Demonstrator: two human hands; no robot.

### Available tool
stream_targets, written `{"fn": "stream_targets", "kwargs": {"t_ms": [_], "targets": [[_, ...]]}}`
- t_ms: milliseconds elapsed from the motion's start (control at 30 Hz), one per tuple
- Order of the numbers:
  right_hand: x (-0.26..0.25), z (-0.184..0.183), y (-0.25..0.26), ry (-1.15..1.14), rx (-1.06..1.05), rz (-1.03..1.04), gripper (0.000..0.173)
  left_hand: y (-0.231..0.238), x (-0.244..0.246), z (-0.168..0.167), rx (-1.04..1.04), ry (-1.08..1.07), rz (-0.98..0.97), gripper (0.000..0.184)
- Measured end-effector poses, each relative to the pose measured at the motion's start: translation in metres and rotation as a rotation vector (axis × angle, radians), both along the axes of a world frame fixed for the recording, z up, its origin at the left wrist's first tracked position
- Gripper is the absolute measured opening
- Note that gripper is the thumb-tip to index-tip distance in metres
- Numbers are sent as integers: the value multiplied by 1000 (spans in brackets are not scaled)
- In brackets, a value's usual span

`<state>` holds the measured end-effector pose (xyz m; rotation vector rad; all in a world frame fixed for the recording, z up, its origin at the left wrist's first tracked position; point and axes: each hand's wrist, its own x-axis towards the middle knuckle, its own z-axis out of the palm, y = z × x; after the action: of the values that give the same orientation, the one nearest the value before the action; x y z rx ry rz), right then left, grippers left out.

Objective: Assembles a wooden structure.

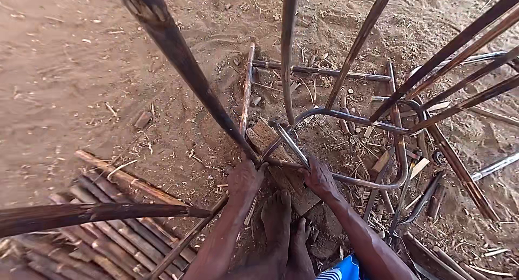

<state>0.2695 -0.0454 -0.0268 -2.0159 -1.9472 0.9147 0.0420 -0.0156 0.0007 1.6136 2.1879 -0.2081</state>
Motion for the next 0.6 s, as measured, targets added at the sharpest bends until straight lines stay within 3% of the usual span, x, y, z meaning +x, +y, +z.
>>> {"fn": "stream_targets", "kwargs": {"t_ms": [533, 600], "targets": [[1, -3, 0, 61, -9, -3, 29, 16, -19, -10, 35, -64, -45, 56], [1, -2, 1, 59, -21, -2, 29, 6, -15, -7, 161, -10, -67, 48]]}}
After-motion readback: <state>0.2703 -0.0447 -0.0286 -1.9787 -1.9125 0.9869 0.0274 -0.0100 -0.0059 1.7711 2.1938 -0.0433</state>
